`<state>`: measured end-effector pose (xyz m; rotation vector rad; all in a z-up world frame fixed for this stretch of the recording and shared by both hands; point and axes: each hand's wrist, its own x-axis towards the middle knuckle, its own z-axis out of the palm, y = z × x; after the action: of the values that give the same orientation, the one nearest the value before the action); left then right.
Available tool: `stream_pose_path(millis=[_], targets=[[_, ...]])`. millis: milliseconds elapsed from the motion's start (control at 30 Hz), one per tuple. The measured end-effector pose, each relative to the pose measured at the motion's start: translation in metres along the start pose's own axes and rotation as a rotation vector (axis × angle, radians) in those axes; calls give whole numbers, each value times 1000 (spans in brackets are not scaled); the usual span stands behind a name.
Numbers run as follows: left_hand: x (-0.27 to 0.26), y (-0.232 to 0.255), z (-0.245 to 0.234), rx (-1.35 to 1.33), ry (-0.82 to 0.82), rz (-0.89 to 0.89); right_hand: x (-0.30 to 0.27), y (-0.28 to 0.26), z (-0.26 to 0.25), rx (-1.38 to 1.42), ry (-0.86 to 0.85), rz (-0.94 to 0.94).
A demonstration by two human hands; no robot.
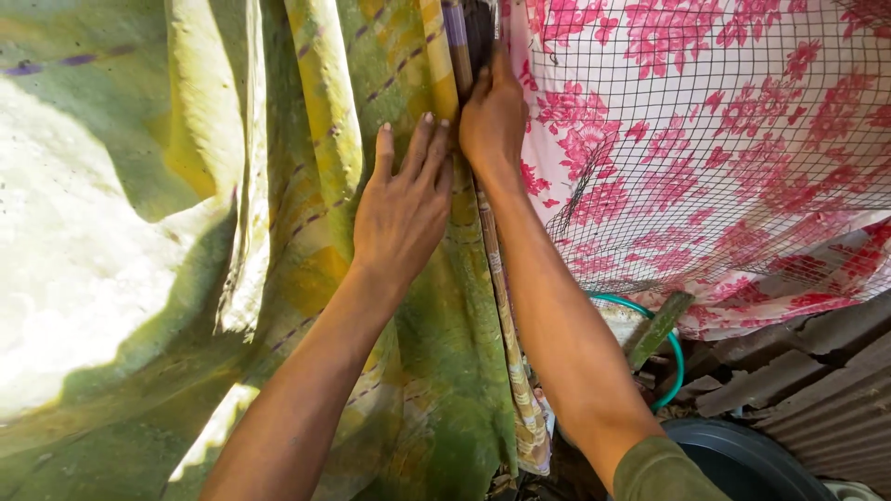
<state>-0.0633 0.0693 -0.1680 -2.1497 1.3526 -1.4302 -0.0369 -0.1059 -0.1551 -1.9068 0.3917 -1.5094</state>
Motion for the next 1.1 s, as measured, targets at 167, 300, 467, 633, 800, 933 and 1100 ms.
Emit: stream_pose_path(millis=[167,300,467,633,800,933,1100], targets=[[9,2,5,66,-28,-49,-48,20,3,2,35,-13],[12,7,6,105,-10,-73,-84,21,-14,145,-25,-39],[22,17,18,122,-24,71,-88,42,-7,92,-81,-107],[36,12,40,214,-75,69,-63,38,-3,349,-120,-101],[29,0,39,245,-70,17,-57,30,2,123,-36,-225],[16,-2,48,211,-60,-8,-67,20,2,40,-61,39],[8,13,44,268,-117,20,-93,33,5,-31,-47,167]])
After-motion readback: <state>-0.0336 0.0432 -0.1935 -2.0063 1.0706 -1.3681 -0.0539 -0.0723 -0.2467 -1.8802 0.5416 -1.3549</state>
